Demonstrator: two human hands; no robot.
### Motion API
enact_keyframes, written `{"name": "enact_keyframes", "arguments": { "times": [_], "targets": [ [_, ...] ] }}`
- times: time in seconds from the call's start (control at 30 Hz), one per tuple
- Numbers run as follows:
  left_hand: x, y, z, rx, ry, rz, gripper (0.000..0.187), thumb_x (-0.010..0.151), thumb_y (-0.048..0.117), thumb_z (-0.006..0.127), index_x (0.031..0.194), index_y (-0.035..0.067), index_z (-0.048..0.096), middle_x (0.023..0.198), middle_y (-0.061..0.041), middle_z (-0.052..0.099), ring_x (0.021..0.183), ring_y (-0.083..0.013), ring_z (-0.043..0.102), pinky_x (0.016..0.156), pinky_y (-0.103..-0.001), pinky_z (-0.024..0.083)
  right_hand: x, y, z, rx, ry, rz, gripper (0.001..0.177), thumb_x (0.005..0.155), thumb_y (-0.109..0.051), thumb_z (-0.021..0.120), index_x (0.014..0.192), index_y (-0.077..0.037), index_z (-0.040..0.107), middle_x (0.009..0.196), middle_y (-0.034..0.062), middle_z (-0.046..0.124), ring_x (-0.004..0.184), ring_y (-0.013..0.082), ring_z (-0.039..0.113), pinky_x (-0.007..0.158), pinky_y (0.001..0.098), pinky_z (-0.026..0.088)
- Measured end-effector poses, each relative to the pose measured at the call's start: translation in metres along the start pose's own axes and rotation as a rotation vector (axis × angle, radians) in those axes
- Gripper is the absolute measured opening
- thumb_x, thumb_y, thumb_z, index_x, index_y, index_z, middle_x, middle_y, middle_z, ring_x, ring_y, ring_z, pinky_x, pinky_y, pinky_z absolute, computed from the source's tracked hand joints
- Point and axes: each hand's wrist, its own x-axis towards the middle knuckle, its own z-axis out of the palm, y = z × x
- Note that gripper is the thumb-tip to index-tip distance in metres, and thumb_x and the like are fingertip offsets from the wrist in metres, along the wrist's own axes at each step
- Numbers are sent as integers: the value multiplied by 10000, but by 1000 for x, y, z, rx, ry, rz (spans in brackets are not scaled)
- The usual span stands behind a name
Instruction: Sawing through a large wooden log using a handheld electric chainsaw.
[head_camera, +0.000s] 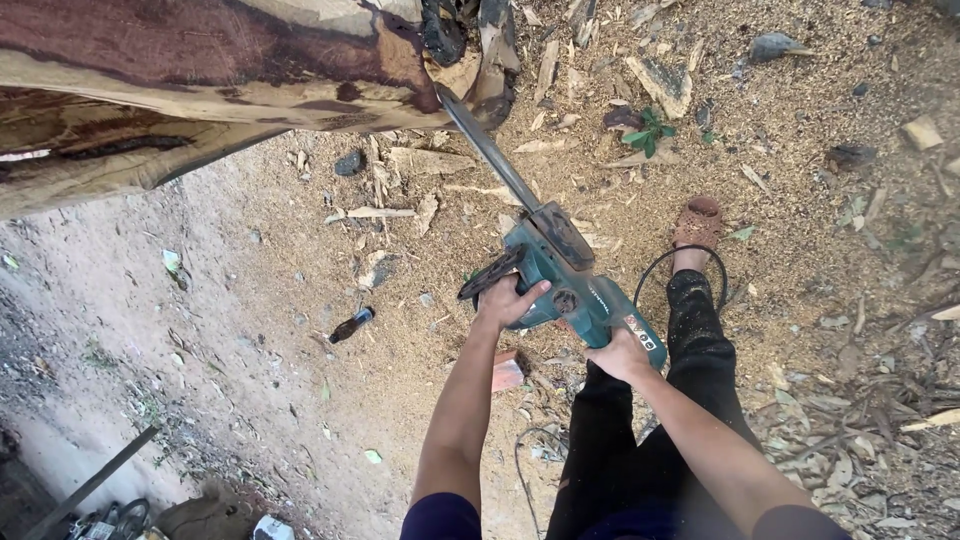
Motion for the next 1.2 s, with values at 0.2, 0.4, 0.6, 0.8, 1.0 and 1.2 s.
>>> {"name": "enact_keyframes", "arguments": {
  "times": [0.2,0.4,0.6,0.8,1.0,1.2],
  "targets": [
    [-1,21,17,-29,-38,-12,766,846,840,426,1125,172,675,1224,-156,718,1282,-310,613,1063,-462,498,-14,0,-15,53,30,-47,700,690,-419,799,1278,-60,675,1272,240,710,1301,391,607,1093,487,513],
    [-29,57,-5,7,-45,-33,786,846,818,411,1176,157,677,1259,-186,708,1307,-347,597,1088,-507,458,-7,18,-12,100,7,-57,774,636,-465,849,1285,-89,662,1288,216,709,1313,364,600,1077,469,520],
    [-18,62,-41,41,41,-42,778,854,832,405,1120,170,718,1198,-184,732,1275,-354,626,1059,-503,468,-45,-44,-56,96,23,-56,724,663,-444,858,1251,-47,715,1255,221,723,1277,359,631,1048,448,541],
    [24,17,-56,-2,60,37,799,828,854,433,1072,159,741,1144,-163,749,1250,-346,641,1048,-472,489,-59,-81,-33,69,93,-39,692,653,-470,868,1134,11,743,1150,234,751,1200,362,681,994,467,557],
    [40,-13,-56,-65,66,112,791,797,865,469,1029,165,757,1099,-151,760,1216,-345,658,1029,-476,509,-44,-96,6,45,191,-28,735,659,-505,853,1114,58,727,1139,263,740,1194,387,675,995,469,561],
    [42,-35,-76,-213,52,134,801,788,857,530,1041,130,755,1147,-190,742,1255,-359,631,1073,-478,487,-73,-135,25,74,136,0,793,714,-608,790,1181,28,710,1224,264,713,1255,373,642,1041,465,532]
  ]
}}
